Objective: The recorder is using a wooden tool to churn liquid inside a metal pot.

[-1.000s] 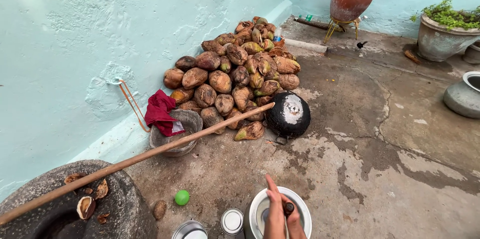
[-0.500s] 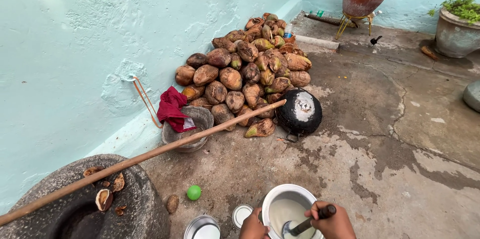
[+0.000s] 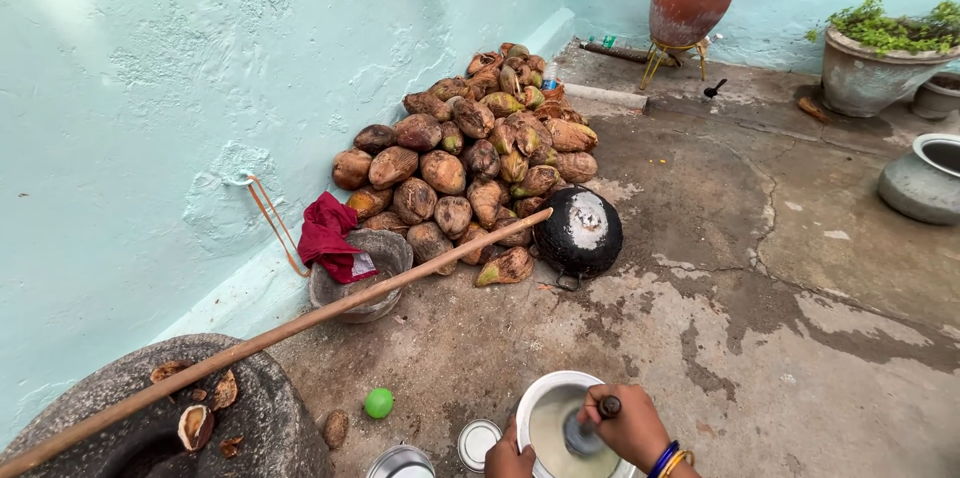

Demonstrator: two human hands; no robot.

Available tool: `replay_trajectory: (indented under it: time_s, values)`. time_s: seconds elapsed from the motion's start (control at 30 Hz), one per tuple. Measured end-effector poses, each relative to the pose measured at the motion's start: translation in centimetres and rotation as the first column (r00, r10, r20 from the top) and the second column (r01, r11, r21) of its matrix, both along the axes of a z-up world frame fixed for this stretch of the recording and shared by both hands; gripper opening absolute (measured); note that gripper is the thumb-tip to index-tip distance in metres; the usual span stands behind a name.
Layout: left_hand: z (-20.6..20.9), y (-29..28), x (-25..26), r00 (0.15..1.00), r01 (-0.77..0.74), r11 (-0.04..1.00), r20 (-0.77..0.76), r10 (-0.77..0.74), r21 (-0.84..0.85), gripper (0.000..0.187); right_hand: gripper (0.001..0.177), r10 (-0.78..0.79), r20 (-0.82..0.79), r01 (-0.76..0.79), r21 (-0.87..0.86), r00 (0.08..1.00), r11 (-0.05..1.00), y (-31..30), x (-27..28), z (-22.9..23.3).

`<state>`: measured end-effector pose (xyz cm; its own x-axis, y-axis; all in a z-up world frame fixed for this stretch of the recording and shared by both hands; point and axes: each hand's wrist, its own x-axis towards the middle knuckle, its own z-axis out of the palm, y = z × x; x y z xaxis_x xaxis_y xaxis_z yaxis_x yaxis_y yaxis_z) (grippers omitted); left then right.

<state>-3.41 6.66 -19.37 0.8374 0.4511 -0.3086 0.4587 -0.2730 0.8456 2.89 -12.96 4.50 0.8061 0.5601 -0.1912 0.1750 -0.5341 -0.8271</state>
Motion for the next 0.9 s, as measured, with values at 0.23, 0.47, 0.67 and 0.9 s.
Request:
replay_trajectory:
  time_s: [0.23,0.47,0.67,0.9]
  values:
    - [-2.0,0.3,1.0,0.999,0.047,0.997,0.020,-0.048,0.066,0.081,0.026,0.114,-0.167,-0.093,0.125,0.979,0.988,-0.5,1.4,0.5]
    - [-4.1,-0.3,1.6,0.999,0.021,0.990,0.026,-0.025,0.137,0.079,0.030,0.039,-0.138,-0.002,0.260,0.990,0.966,-0.1,2.1,-1.2]
    - [0.6,-1.2,0.4,0.998,0.025,0.986,-0.068,-0.014,0.167,0.079,0.027,0.047,-0.087,-0.047,0.006,0.995,0.999,0.1,1.7,0.7]
    - [0.3,-1.1,0.6,0.997,0.032,0.986,-0.069,-0.020,0.164,0.080,0.028,0.140,-0.155,-0.112,0.174,0.978,0.978,0.3,1.3,-1.2]
